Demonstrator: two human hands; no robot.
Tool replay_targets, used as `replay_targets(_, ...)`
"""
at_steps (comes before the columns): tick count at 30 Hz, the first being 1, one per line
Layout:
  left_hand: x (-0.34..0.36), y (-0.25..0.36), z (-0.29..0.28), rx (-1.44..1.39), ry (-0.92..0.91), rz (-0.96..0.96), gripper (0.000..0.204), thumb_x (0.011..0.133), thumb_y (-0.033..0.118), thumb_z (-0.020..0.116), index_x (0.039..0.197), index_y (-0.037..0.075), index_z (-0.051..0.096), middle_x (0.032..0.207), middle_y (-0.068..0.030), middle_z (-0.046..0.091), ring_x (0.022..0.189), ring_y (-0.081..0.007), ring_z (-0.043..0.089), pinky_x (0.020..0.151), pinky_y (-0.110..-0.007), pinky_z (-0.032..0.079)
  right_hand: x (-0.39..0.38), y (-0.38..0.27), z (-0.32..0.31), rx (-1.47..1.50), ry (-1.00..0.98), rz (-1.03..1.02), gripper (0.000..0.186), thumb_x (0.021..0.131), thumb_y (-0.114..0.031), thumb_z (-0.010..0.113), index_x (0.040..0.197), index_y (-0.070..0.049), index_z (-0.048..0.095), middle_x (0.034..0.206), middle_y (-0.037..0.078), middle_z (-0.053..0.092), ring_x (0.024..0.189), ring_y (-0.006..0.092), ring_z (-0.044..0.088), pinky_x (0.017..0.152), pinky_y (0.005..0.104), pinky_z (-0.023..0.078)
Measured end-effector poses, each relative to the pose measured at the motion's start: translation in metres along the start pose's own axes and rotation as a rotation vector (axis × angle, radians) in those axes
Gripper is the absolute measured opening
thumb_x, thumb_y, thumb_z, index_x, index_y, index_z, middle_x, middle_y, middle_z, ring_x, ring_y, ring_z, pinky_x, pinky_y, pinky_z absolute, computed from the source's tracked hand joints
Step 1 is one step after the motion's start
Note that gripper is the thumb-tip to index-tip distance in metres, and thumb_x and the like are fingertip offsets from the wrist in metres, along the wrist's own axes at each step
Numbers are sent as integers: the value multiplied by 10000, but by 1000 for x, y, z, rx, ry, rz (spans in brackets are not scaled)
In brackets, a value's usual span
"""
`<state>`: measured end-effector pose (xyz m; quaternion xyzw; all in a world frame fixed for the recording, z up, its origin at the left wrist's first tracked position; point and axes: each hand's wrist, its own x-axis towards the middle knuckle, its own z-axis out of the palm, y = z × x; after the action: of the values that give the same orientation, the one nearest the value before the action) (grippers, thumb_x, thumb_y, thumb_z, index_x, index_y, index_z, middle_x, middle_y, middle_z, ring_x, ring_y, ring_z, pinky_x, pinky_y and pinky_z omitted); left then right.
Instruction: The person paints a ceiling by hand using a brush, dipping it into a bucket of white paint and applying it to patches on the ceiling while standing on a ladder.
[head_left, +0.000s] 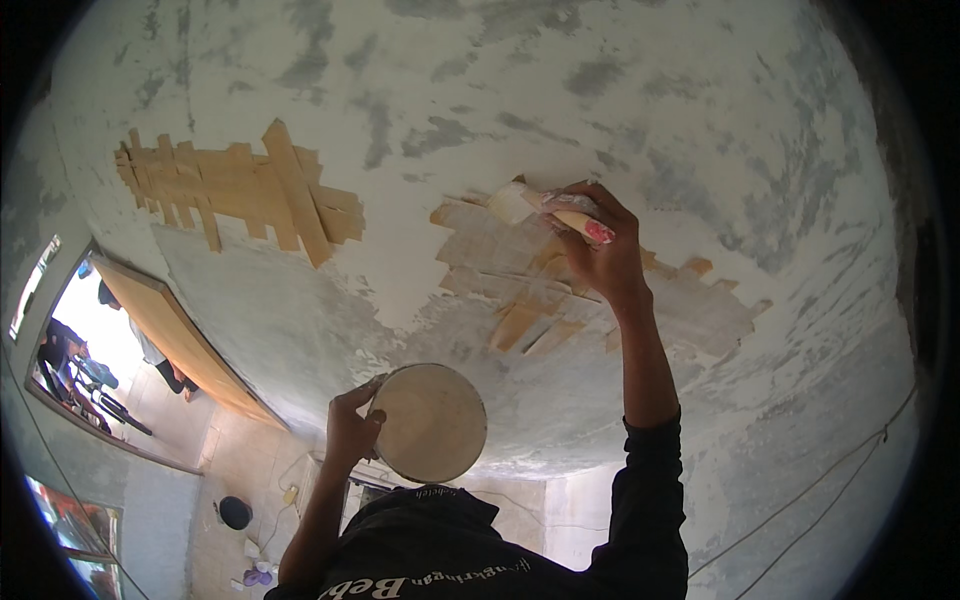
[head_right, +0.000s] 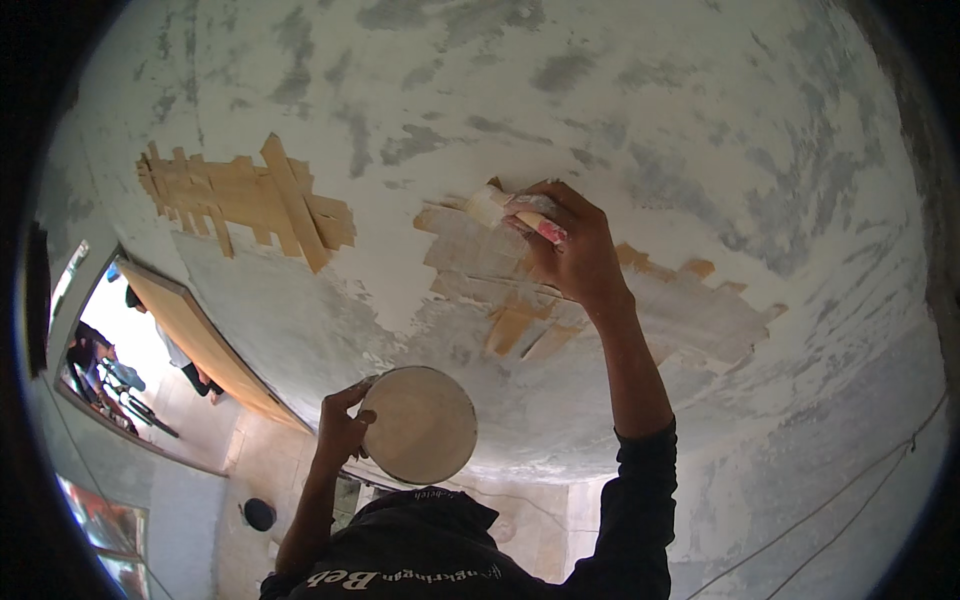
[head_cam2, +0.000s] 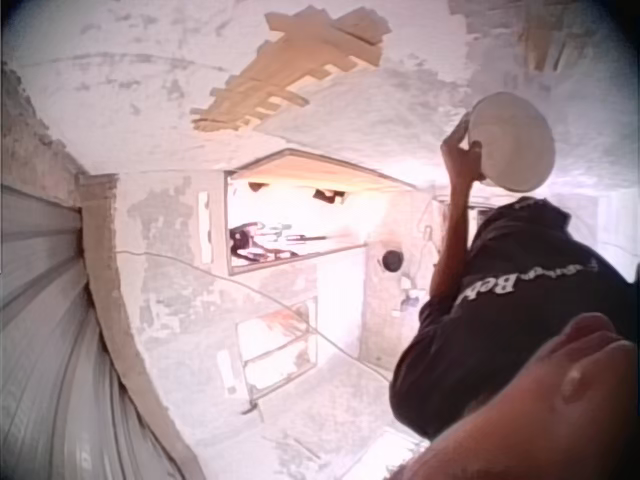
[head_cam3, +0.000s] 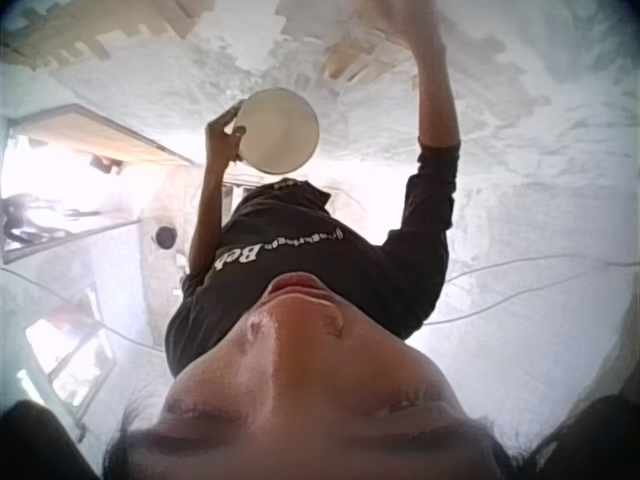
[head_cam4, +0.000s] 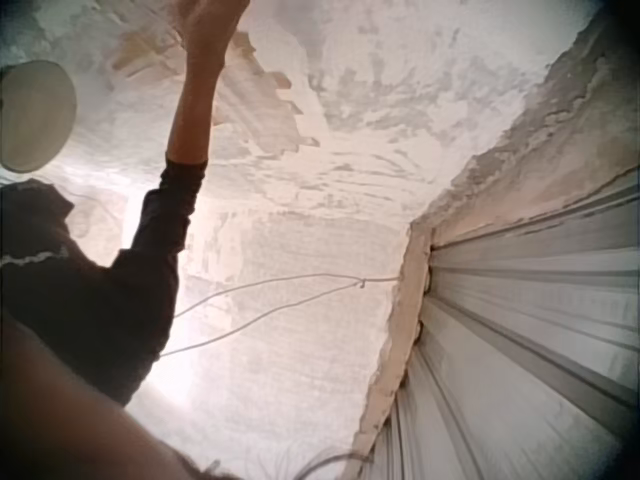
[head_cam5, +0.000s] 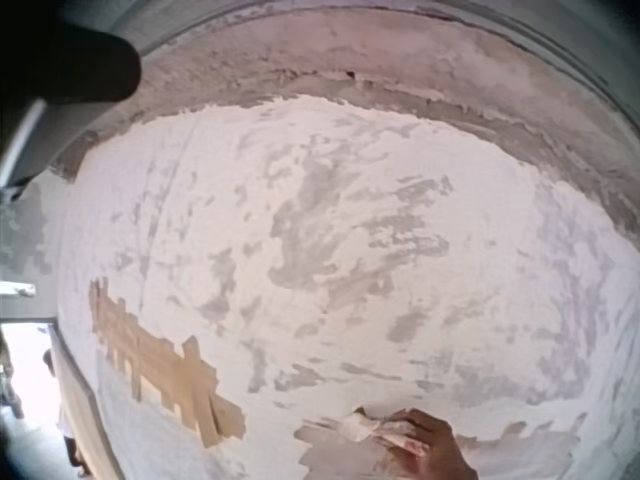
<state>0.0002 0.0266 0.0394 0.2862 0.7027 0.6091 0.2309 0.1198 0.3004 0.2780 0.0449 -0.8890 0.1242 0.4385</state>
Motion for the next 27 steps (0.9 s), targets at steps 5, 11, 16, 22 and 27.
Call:
replay_targets(5, 1, -12, -2, 31, 22, 92, 549, 622, -13, 526, 1163, -18, 624, 1147, -204, 646, 1107, -264, 617, 953, -322, 455, 10, 0, -1, -73, 187, -158, 205, 746, 47, 707, 927, -42, 674, 944, 73, 648, 817, 211, 659, 708, 286, 521)
replay_targets(11, -2, -6, -2, -12, 18, -8, 547, 617, -10, 532, 1156, -19, 628, 1151, -199, 645, 1119, -265, 610, 967, -322, 445, -10, -9, -27, 116, 335, -9, 158, 755, 49, 709, 900, 0, 670, 910, 73, 657, 844, 155, 650, 743, 264, 510)
replay_targets(16, -3, -6, -2, 9, 15, 46, 558, 613, -7, 531, 1162, -15, 625, 1140, -198, 650, 1109, -264, 617, 962, -323, 448, -43, -5, -54, 133, -38, 94, 147, 727, 26, 719, 860, -24, 681, 884, 71, 658, 832, 181, 652, 736, 286, 505)
replay_targets(22, 5, -2, 5, -17, -51, 71, 570, 611, -6, 526, 1174, -9, 620, 1130, -199, 655, 1107, -266, 618, 957, -324, 451, -50, 17, -45, -10, -7, 141, 128, 768, 6, 714, 888, -24, 681, 895, 84, 665, 814, 205, 671, 713, 284, 520)
replay_targets(27, 10, 3, 13, 0, -80, 67, 570, 612, -16, 519, 1173, -10, 620, 1128, -195, 657, 1105, -265, 619, 956, -325, 453, -39, 10, -56, -129, 42, 61, 138, 767, 11, 719, 895, -29, 684, 901, 84, 665, 815, 211, 673, 712, 286, 529)
